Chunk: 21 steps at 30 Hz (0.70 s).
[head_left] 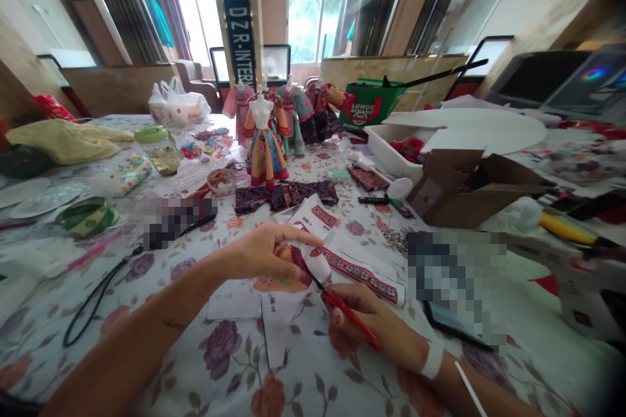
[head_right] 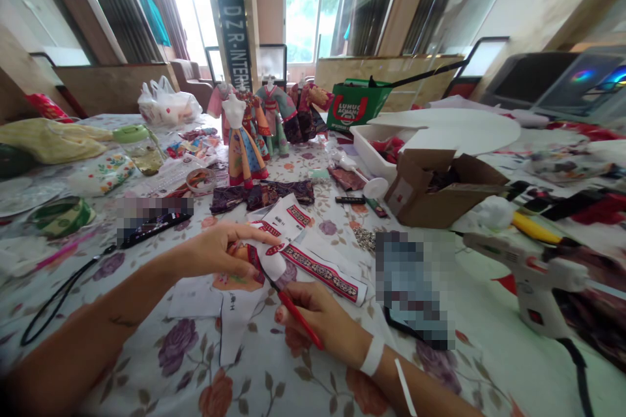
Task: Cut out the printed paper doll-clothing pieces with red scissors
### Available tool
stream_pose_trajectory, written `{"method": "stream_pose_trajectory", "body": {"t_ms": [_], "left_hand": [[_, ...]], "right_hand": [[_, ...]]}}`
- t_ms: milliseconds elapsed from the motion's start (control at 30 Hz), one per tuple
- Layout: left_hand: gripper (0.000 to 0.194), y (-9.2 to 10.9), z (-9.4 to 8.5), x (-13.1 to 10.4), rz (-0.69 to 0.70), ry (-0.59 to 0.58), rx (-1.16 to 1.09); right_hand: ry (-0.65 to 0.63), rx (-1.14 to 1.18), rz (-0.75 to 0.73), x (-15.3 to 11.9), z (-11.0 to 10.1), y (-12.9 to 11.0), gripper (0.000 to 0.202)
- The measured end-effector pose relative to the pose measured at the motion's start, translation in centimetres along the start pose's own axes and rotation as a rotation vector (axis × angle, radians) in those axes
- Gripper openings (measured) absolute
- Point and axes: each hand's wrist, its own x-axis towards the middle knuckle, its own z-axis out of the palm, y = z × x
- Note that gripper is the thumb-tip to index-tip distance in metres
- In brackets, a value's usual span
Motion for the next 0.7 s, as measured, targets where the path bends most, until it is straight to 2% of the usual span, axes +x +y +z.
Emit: {"method": "stream_pose_trajectory", "body": {"t_ms": [400,567,700], "left_hand": [[0.055,0.24,-0.11,-0.08,0.005,0.038,0.094],[0.041,0.63,-0.31,-0.17,0.051,0.123,0.141],[0.046,0.73,-0.32,-0.24,0.039,0.137,0.205]], "right_hand": [[0.024,-0.033,0.045,0.0,0.17,-0.32,0.048],[0.05,-0.051,0.021,-0.06,0.17,-0.34,0.048],[0.045,-0.055,0.014,0.08,0.01,-0.19,0.049]]}}
